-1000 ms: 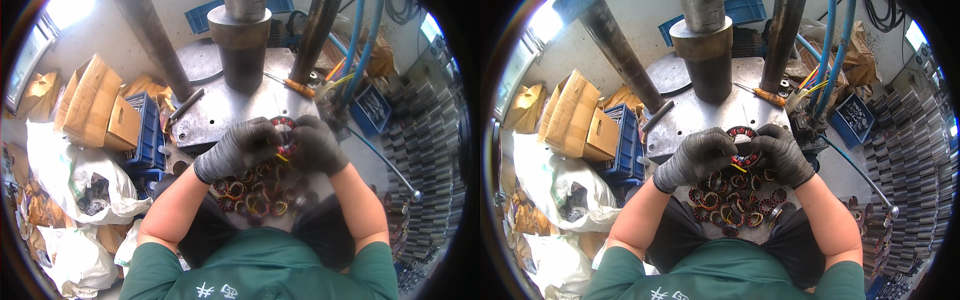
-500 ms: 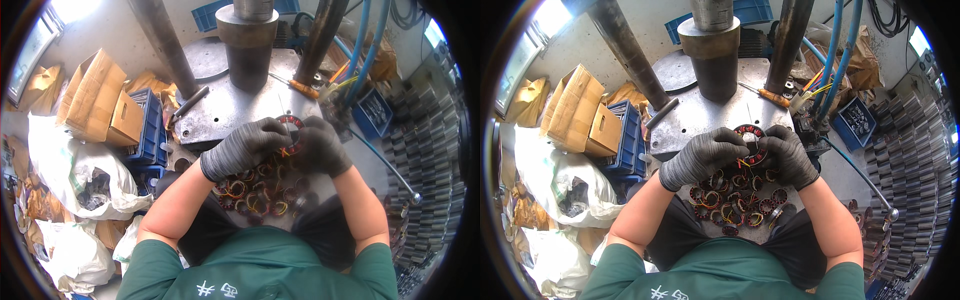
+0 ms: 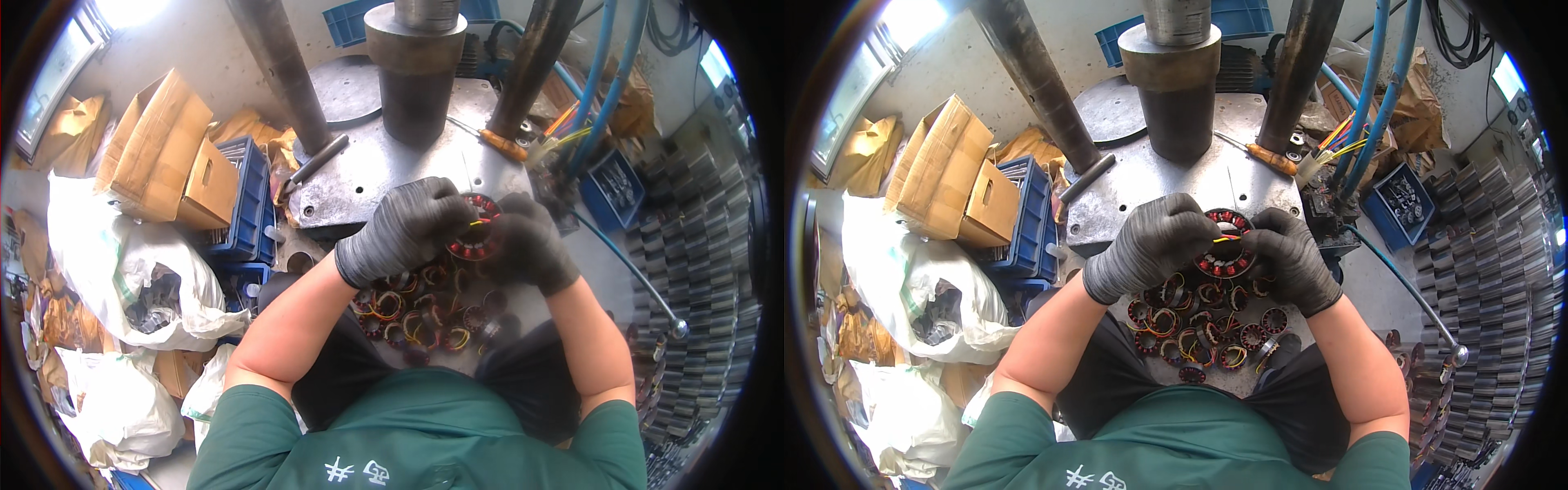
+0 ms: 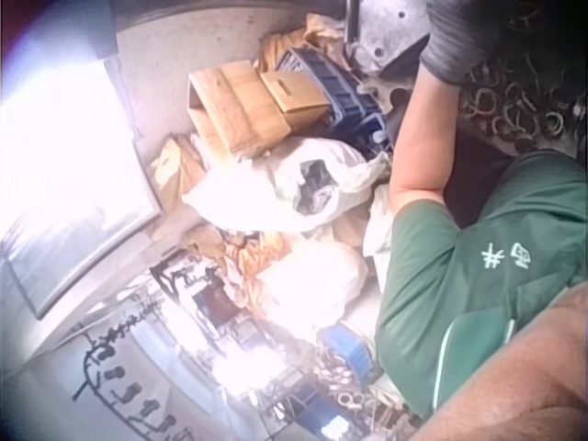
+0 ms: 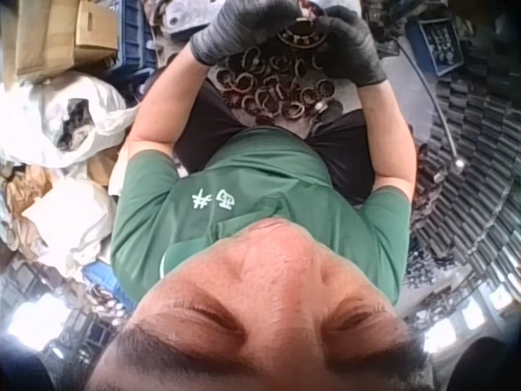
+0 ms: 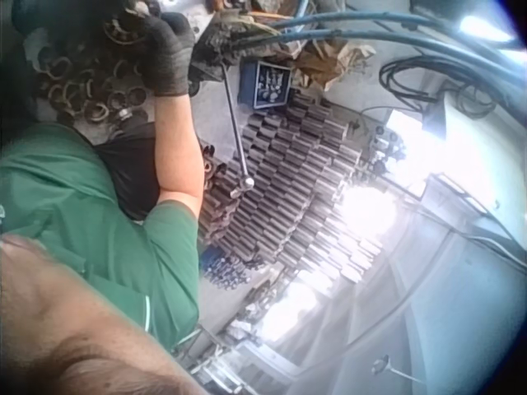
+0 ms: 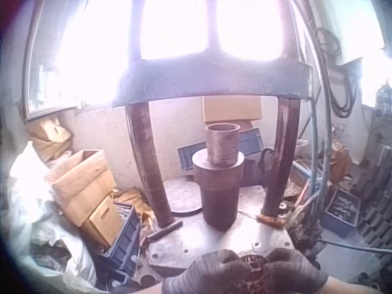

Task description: The person operates a vertical press machine to shape metal cylinders and uses a small pointed tool to adjust the internal wiring of motor stators.

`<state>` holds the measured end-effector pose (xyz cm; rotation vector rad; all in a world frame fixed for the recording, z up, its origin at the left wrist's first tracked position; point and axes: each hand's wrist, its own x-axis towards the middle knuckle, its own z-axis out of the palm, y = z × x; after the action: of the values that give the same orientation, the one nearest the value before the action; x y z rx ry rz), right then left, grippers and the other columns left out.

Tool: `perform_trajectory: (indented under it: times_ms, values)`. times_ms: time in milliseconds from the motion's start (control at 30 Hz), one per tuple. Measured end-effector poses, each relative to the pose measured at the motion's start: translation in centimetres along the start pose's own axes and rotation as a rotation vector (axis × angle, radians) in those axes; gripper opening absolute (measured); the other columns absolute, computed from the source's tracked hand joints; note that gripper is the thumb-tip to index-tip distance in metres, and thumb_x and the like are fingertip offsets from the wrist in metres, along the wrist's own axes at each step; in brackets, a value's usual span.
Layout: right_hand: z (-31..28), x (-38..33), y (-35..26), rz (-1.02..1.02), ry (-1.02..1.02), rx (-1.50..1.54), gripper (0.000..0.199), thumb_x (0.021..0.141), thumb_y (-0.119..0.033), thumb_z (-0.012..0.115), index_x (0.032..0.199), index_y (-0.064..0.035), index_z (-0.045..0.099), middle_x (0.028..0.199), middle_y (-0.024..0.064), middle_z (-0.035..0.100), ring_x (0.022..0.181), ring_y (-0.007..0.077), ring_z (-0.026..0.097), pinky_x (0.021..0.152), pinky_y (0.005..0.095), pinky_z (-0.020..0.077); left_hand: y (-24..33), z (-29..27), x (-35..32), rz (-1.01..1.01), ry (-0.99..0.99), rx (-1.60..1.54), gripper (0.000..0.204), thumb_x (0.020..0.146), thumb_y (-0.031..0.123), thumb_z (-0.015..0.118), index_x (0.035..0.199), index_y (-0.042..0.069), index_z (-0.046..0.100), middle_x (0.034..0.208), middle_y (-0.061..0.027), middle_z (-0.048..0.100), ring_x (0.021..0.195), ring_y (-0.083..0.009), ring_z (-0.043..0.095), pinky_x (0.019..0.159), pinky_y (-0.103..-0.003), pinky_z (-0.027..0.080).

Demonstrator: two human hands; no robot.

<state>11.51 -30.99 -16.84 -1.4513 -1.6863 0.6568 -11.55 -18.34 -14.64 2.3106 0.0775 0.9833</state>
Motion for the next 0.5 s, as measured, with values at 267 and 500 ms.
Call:
perform_trajectory:
  times_ms: [267,500]
  values:
    - [1.0,-0.1,0.8,-0.09,0.077,0.037,0.034,0.083,-0.018,0.078,0.106,0.0026,0.064,0.089,0.0079,0.068,0.069,0.011,0.066,0.055,0.0244,0.0525,1.2,1.5,1.1,0.1,-0.243,0.415,0.024,0.08,0.011,0.076,0.103,0.01,0.071,0.098,-0.0109,0.069,0.09,-0.0338,0.071,0.073,-0.041,0.059]
    - [0.4,-0.5,-1.2,-0.076,0.163,0.065,0.034,0.085,-0.019,0.077,0.109,0.0022,0.064,0.091,0.0091,0.069,0.075,0.0133,0.069,0.057,0.0273,0.056,1.1,1.5,0.5,0.005,0.055,-0.056,0.055,0.074,0.004,0.09,0.125,0.009,0.069,0.126,-0.0136,0.063,0.104,-0.0278,0.072,0.086,-0.036,0.061]
